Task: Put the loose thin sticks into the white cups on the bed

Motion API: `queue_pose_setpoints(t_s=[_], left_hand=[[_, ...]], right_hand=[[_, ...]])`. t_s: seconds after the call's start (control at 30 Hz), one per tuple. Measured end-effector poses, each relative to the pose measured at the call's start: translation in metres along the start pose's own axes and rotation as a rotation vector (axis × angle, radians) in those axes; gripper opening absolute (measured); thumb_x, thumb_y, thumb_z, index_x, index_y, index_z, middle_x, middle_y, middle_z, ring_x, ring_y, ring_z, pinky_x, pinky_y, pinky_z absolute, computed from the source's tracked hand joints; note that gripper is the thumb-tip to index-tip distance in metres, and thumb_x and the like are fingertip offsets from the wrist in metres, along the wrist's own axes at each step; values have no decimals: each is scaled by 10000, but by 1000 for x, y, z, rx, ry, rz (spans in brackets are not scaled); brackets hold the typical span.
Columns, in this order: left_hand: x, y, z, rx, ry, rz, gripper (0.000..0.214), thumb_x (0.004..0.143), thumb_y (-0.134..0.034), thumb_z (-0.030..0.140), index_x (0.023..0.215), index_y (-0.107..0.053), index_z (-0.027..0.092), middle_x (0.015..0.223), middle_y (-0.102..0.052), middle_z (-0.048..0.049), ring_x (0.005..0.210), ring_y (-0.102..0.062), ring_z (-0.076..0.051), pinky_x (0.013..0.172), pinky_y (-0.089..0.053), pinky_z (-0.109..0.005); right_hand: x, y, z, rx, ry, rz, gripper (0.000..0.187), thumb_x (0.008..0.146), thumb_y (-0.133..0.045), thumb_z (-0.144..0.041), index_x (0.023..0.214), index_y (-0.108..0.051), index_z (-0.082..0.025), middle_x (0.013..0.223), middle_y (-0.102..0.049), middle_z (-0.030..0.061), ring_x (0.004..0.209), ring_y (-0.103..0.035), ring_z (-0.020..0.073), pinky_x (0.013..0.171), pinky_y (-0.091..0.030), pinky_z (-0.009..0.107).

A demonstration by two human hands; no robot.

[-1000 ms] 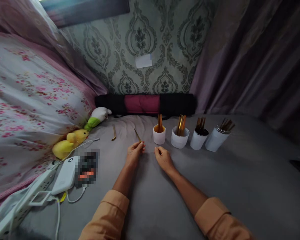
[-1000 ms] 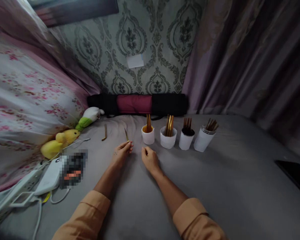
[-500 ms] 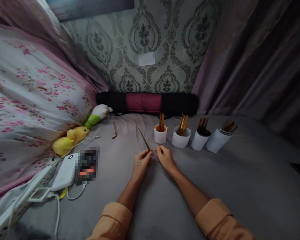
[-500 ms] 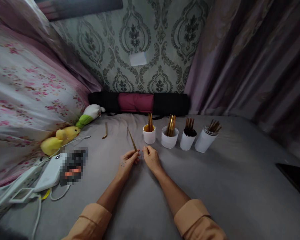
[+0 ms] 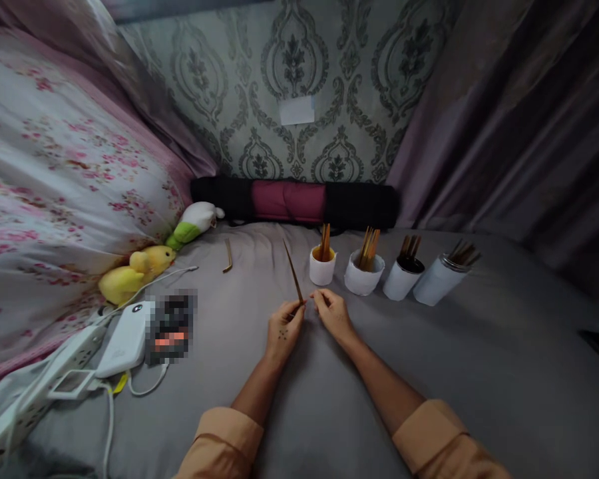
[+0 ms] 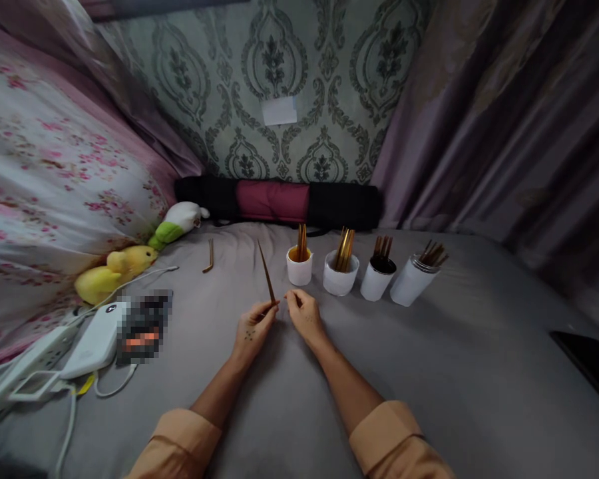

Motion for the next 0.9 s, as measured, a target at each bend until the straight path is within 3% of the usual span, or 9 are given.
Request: queue_pose_setpoints(t_s=[0.2,0.5,0.9], left_hand=[[-2,0,4,129,-109,-44,278,816,-489,312,1001,-668,208,795,-625,-54,683,-539,-134,623,-400,-232],[-3,-2,6,152,-179,-109,259,827,-469,281,986,-671,250,898,-624,-66,809,-565,-162,744,-415,-257],[-5,-4,1,345,-282,-195,298,861,-398,242,1052,-626,236,932,-611,-76,845,-546,-155,770,-411,-268]], right_hand=[[-1,1,-3,38,9,18,334,818,-441,-409,812,-629,-133,572,-529,-1,513,-474,105,489,-379,211],[-2,7,-10,87,42,43,336,828,-432,-416,844,-628,-143,662,-585,25,545,-501,107,494,-391,210],[-4,11,-18,148,31,23,373,833,-426,-449,880,-627,-139,576,-498,-10,501,-453,92,464,-372,202]])
Point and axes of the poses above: each hand's wrist, its own x-axis towards the middle knuckle, its own y-axis out of the back of the hand, z = x × y, the point moved 1 cm from there along x, towards the middle knuckle
